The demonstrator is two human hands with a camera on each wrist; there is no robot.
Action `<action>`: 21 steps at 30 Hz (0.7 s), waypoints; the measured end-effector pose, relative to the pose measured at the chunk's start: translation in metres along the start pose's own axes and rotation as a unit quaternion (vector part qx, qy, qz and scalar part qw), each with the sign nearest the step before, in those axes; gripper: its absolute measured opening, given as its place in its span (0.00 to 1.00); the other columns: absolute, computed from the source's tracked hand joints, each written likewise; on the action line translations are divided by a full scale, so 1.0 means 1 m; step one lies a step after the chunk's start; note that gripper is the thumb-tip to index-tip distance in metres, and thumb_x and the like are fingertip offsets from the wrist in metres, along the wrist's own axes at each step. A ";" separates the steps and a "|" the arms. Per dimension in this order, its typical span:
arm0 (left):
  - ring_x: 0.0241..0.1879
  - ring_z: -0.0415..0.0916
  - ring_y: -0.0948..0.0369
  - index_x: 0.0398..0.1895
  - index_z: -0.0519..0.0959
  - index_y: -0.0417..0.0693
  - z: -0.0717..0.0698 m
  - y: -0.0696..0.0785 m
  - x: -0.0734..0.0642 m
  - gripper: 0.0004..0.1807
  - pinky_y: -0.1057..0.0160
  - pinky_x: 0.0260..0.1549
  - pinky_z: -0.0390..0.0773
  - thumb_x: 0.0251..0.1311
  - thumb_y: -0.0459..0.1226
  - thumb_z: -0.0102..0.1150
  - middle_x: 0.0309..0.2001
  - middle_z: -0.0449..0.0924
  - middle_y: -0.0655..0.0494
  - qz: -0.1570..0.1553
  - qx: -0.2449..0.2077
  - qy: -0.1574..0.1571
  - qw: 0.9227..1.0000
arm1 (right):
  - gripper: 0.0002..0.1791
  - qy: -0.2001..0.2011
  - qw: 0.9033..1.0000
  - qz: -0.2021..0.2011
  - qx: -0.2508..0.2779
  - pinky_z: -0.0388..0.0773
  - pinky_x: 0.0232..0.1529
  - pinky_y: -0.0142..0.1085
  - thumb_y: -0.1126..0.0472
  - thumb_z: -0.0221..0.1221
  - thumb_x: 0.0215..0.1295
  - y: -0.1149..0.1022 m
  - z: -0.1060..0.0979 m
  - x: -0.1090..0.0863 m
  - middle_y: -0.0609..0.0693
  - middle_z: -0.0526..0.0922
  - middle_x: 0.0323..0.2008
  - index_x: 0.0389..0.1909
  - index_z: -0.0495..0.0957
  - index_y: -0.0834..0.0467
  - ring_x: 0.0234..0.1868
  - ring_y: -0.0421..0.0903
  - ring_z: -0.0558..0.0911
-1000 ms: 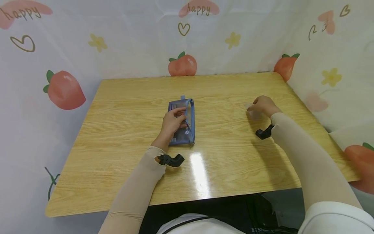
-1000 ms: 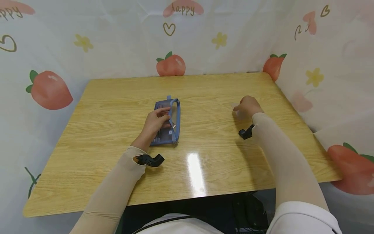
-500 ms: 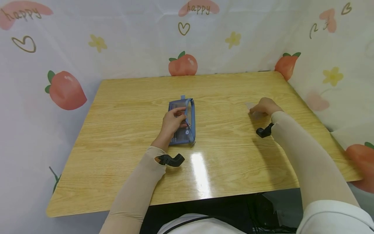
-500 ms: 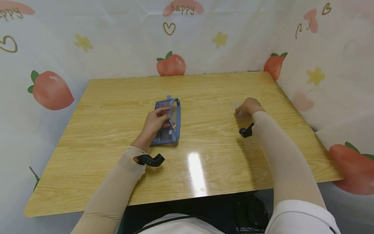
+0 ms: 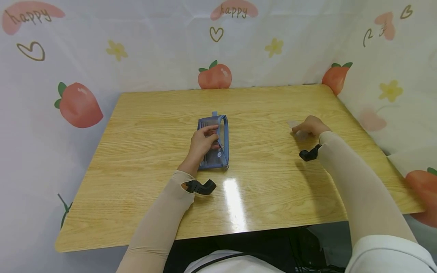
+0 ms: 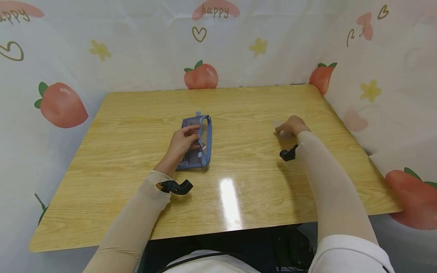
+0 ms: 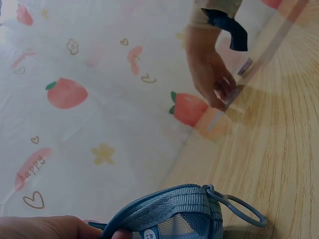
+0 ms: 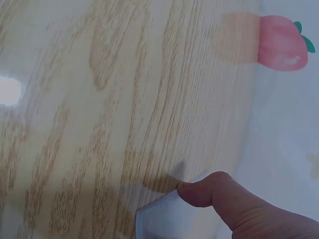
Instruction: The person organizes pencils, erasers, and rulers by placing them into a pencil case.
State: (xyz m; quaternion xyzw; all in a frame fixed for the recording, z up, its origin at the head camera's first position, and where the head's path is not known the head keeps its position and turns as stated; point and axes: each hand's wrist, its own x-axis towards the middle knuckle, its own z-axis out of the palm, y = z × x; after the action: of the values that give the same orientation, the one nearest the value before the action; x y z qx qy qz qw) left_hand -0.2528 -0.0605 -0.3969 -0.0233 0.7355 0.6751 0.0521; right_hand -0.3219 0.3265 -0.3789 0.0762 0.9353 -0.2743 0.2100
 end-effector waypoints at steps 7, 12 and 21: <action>0.28 0.77 0.57 0.53 0.75 0.47 0.000 0.000 0.001 0.19 0.62 0.27 0.82 0.56 0.28 0.55 0.44 0.71 0.48 -0.001 -0.002 -0.003 1.000 | 0.23 0.021 1.000 0.002 0.018 0.64 0.15 0.34 0.50 0.64 0.49 0.004 0.001 0.000 0.43 0.57 0.09 0.10 0.60 0.51 0.12 0.43 0.63; 0.29 0.77 0.56 0.53 0.75 0.47 -0.001 0.000 0.002 0.19 0.60 0.29 0.82 0.56 0.28 0.55 0.44 0.71 0.47 -0.003 -0.004 -0.007 1.000 | 0.23 0.022 0.999 -0.003 0.033 0.62 0.15 0.34 0.52 0.64 0.49 0.004 0.000 -0.003 0.43 0.60 0.08 0.08 0.61 0.50 0.14 0.44 0.63; 0.29 0.78 0.57 0.53 0.75 0.47 0.000 0.000 0.001 0.19 0.62 0.27 0.82 0.56 0.28 0.54 0.44 0.71 0.48 0.000 -0.004 -0.004 1.000 | 0.13 0.044 0.995 -0.014 0.086 0.73 0.26 0.38 0.59 0.59 0.54 -0.001 0.004 -0.018 0.51 0.67 0.25 0.27 0.66 0.62 0.22 0.45 0.69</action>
State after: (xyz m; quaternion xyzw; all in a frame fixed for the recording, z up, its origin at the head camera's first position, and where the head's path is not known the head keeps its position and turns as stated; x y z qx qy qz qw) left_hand -0.2541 -0.0609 -0.3975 -0.0213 0.7326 0.6781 0.0548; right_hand -0.3047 0.3227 -0.3740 0.0932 0.9176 -0.3532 0.1571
